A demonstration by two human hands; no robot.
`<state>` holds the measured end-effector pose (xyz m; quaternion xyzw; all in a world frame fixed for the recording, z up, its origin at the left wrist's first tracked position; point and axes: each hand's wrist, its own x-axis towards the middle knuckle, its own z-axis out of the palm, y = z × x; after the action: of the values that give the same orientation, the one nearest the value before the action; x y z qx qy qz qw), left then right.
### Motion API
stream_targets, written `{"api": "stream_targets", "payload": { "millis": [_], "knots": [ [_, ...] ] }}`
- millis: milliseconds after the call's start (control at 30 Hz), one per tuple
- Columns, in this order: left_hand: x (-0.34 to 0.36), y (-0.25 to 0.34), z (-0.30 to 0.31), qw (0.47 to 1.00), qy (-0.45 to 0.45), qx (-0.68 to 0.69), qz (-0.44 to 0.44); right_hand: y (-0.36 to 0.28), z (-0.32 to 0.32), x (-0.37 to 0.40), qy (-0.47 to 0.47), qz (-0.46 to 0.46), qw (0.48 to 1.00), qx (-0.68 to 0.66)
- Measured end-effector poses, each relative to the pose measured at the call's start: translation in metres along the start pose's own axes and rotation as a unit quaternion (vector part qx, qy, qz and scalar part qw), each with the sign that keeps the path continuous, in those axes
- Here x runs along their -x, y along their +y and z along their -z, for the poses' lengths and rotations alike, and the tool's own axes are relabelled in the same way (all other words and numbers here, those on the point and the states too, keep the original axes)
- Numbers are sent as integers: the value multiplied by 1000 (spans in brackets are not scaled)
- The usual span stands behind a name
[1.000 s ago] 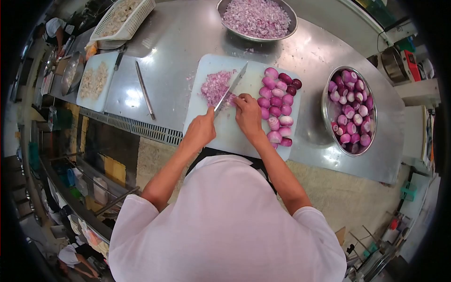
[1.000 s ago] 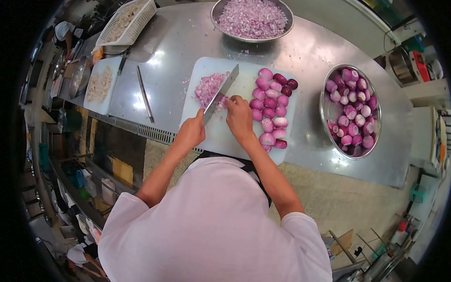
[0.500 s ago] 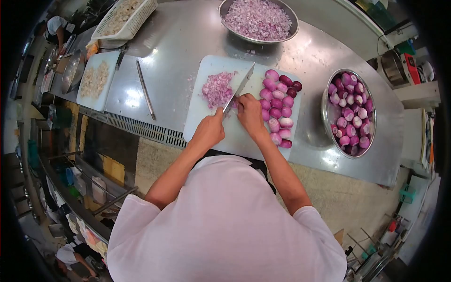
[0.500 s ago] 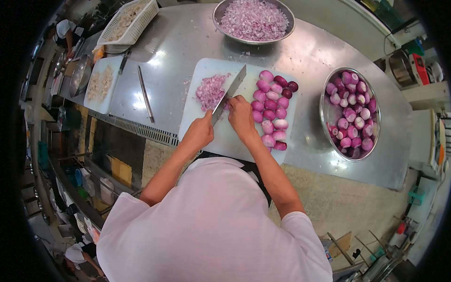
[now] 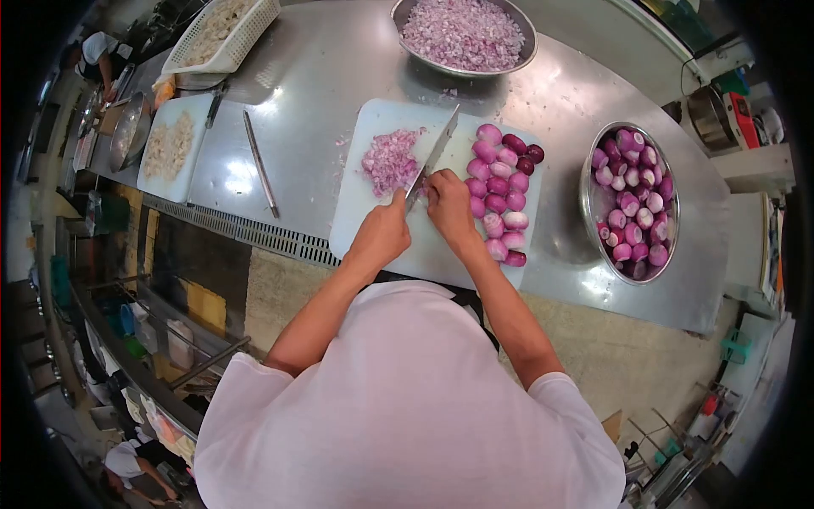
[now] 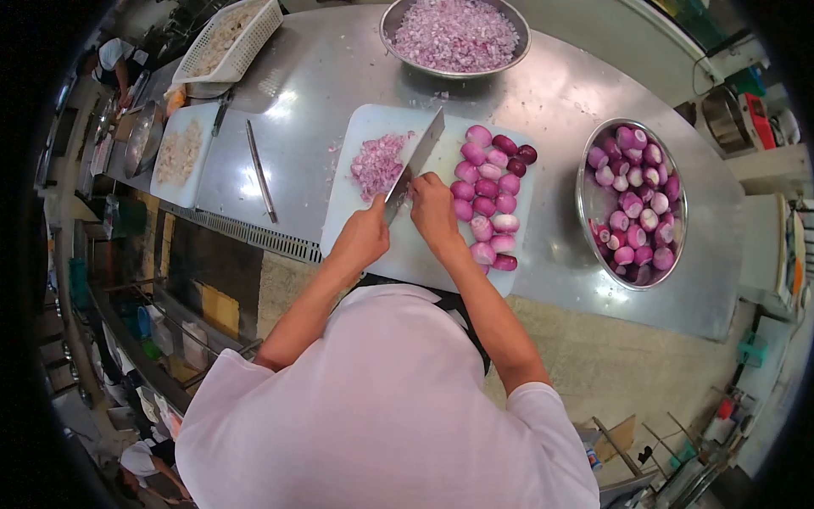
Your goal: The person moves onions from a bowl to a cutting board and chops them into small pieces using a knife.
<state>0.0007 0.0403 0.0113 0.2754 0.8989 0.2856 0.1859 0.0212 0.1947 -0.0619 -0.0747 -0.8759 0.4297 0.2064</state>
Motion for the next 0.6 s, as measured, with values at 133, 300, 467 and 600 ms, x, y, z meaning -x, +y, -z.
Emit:
{"api": "stream_targets", "payload": {
  "millis": [133, 300, 467, 600],
  "knots": [
    [-4, 0, 4, 999, 15, -11, -36, 4, 0, 3, 5, 7, 1000, 1],
    [-8, -5, -9, 999, 18, -27, -9, 5, 0, 4, 9, 13, 1000, -20],
    [2, -2, 13, 999, 42, -23, -20, 7, 4, 1, 8, 56, 998, 4],
    [-2, -10, 6, 998, 44, -51, 7, -3, 6, 6, -26, 15, 999, 16]
  ]
}}
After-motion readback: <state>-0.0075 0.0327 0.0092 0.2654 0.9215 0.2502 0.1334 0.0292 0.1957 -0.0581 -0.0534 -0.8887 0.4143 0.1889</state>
